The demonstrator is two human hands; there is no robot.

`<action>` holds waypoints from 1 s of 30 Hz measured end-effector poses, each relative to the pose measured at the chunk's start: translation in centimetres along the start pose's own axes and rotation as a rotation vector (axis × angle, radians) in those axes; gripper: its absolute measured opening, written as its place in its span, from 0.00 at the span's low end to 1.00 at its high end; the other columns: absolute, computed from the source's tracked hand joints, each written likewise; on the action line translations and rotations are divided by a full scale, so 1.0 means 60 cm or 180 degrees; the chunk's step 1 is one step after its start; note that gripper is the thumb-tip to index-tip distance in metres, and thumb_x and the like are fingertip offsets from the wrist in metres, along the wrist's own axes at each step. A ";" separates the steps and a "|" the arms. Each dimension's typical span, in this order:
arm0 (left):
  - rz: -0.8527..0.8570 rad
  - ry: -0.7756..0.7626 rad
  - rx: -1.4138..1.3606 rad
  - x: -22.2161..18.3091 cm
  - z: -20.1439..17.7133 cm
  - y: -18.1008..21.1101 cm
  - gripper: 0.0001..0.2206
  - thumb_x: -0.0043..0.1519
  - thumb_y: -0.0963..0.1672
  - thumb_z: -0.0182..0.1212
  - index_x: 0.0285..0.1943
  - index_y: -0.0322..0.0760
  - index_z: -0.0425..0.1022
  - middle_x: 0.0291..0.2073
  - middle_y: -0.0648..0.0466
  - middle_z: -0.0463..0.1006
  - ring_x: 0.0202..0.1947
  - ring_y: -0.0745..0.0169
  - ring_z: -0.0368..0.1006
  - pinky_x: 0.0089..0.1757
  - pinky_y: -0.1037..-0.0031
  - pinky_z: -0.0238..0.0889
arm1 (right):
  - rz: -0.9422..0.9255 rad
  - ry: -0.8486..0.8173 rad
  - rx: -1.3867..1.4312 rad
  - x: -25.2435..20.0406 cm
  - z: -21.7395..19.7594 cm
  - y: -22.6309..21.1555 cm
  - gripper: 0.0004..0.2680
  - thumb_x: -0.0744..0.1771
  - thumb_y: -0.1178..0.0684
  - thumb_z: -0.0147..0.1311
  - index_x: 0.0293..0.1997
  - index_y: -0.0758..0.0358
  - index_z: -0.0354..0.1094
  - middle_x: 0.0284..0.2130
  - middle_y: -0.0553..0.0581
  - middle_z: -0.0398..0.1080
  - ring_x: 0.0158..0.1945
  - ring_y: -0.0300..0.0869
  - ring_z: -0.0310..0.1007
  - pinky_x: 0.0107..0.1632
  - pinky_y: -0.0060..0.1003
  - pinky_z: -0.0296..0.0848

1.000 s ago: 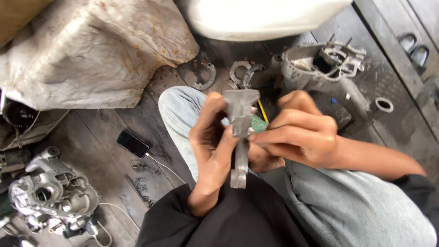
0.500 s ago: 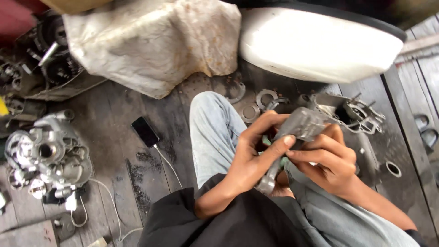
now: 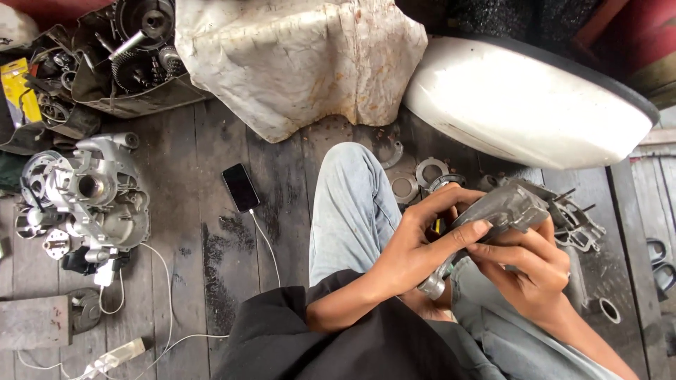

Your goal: Cleaning and sanding the friction surface of a motorcycle brake shoe and inspecting a connecting rod.

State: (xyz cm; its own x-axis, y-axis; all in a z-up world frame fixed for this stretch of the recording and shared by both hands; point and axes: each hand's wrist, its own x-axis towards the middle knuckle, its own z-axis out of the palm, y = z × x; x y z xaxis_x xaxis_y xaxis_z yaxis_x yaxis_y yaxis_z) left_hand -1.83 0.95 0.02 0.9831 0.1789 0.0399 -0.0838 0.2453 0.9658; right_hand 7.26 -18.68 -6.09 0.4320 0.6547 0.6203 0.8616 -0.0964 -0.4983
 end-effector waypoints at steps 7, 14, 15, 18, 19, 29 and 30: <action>0.0018 0.0075 -0.0101 0.006 0.007 -0.018 0.09 0.70 0.48 0.56 0.55 0.43 0.73 0.41 0.66 0.70 0.37 0.73 0.58 0.44 0.80 0.55 | 0.0070 0.0049 0.0013 0.014 -0.002 -0.006 0.04 0.66 0.58 0.61 0.41 0.54 0.75 0.32 0.48 0.72 0.34 0.43 0.56 0.44 0.35 0.56; -0.0059 0.0124 -0.0152 0.008 0.009 -0.024 0.10 0.69 0.47 0.57 0.55 0.44 0.73 0.39 0.66 0.70 0.35 0.75 0.58 0.41 0.82 0.53 | 0.0143 0.0073 0.0042 0.015 -0.002 -0.007 0.05 0.65 0.60 0.62 0.42 0.56 0.75 0.35 0.50 0.73 0.38 0.45 0.61 0.46 0.34 0.59; -0.0057 0.0124 -0.0134 0.008 0.008 -0.021 0.09 0.69 0.48 0.57 0.55 0.44 0.73 0.39 0.66 0.70 0.34 0.75 0.58 0.41 0.82 0.52 | 0.0154 0.0066 0.0049 0.015 -0.002 -0.007 0.05 0.65 0.60 0.62 0.42 0.56 0.75 0.35 0.50 0.73 0.38 0.45 0.61 0.46 0.34 0.60; -0.0044 0.0134 -0.0104 0.008 0.009 -0.022 0.09 0.69 0.47 0.57 0.55 0.45 0.73 0.39 0.66 0.69 0.35 0.74 0.57 0.42 0.81 0.53 | 0.0164 0.0072 0.0044 0.011 -0.002 -0.004 0.04 0.65 0.59 0.62 0.42 0.56 0.75 0.33 0.49 0.72 0.38 0.45 0.60 0.45 0.35 0.61; -0.0047 0.0143 -0.0103 0.007 0.010 -0.022 0.09 0.69 0.47 0.57 0.55 0.45 0.73 0.39 0.66 0.69 0.35 0.74 0.57 0.42 0.81 0.53 | 0.0163 0.0068 0.0052 0.013 -0.003 -0.004 0.04 0.65 0.59 0.62 0.42 0.56 0.75 0.33 0.49 0.72 0.38 0.45 0.60 0.45 0.35 0.61; -0.0022 0.0160 -0.0084 0.007 0.009 -0.022 0.11 0.69 0.48 0.57 0.57 0.44 0.73 0.41 0.65 0.71 0.36 0.74 0.59 0.42 0.81 0.54 | 0.0134 0.0011 0.0093 0.015 -0.004 -0.005 0.05 0.65 0.60 0.63 0.42 0.58 0.75 0.34 0.51 0.74 0.38 0.45 0.63 0.45 0.36 0.63; 0.0004 0.0157 -0.0078 0.008 0.009 -0.022 0.11 0.69 0.49 0.56 0.56 0.44 0.73 0.41 0.65 0.71 0.35 0.75 0.59 0.41 0.81 0.54 | 0.0135 -0.0020 0.0100 0.015 -0.004 -0.005 0.05 0.64 0.59 0.64 0.42 0.57 0.75 0.35 0.50 0.74 0.38 0.44 0.64 0.45 0.35 0.63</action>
State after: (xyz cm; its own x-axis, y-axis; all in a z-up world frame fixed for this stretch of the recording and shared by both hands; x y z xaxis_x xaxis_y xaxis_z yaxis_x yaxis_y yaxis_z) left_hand -1.19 0.19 -1.11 0.9737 0.2260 0.0278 -0.0896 0.2682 0.9592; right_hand 7.46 -18.27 -5.23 0.4662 0.6551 0.5945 0.8337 -0.1006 -0.5430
